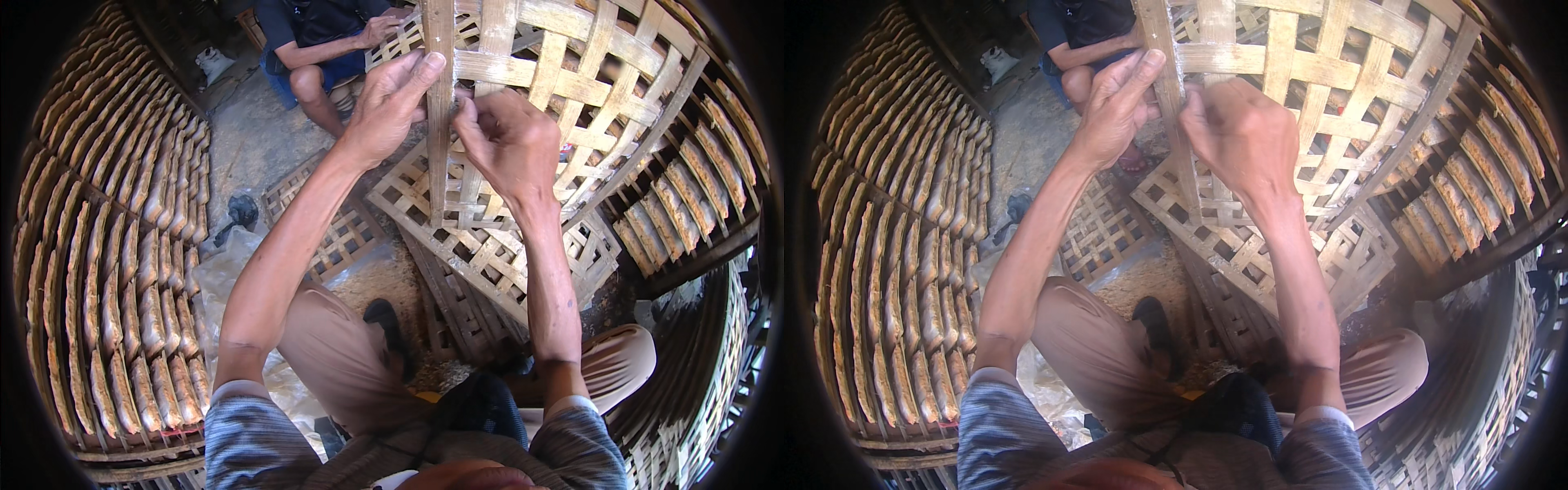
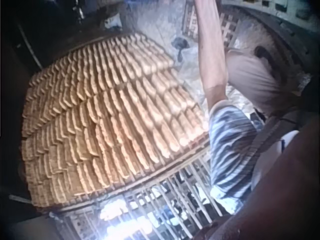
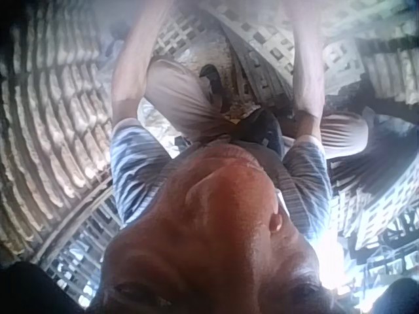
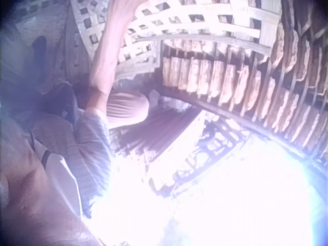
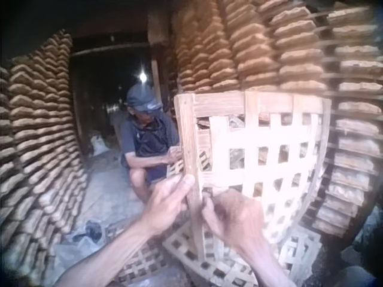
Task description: The person sits on the floor and assembles a wooden lattice frame by hand, aligning and interlocking slats. They repeatedly adjust the frame and press the joints together to secure the structure.
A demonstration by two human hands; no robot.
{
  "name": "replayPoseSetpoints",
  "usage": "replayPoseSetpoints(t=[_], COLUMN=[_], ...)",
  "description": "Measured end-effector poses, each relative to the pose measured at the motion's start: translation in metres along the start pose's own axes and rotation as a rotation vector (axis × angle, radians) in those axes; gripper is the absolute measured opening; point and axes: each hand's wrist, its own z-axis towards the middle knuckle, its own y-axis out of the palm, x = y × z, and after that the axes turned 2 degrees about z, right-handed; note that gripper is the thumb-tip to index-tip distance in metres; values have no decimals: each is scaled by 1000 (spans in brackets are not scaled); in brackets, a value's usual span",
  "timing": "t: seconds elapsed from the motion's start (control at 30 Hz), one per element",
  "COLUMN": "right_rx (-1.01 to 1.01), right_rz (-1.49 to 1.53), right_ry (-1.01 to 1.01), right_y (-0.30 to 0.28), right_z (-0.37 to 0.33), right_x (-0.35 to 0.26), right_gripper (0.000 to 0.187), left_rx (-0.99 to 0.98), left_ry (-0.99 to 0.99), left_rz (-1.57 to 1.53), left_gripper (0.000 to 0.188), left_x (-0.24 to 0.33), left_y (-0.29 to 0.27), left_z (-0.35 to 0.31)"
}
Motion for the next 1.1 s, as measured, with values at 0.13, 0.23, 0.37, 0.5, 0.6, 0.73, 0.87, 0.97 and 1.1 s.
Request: replayPoseSetpoints(t=[0.13, 0.23, 0.37, 0.5, 0.6, 0.73, 0.87, 0.97, 1.1], right_rx=[23, -25, -50, -4, 18, 65, 74, 120, 192], right_rz=[323, 388, 394, 297, 205, -48, 115, 545, 762], right_ry=[284, 340, 349, 239, 143, 12, 221, 497, 700], right_y=[0, 2, 2, 8, 16, 22, 14, 15, 22], right_z=[-4, 0, 3, -1, -3, 0, -8, -10, -1], right_x=[-10, -14, -14, -15, -10, -11, -18, -28, -50], right_gripper=[20, 20, 16, 15, 9, 16, 12, 22, 25], left_rx=[-38, 1, -8, -7, 22, 40, 13, -9, 44], left_ry=[-16, 6, 37, 45, 37, 20, 60, 76, 63], left_rz=[-40, -31, -15, -2, 10, 40, -52, -47, -20], left_gripper=[49, 51, 53, 53, 53, 51, 49, 50, 47], left_x=[2, 1, -2, -7, -8, -4, 3, -2, 1], left_y=[-2, 3, 1, -1, 0, -1, 8, 1, 6], left_z=[1, 1, 2, 1, 2, 2, -1, 2, 3])
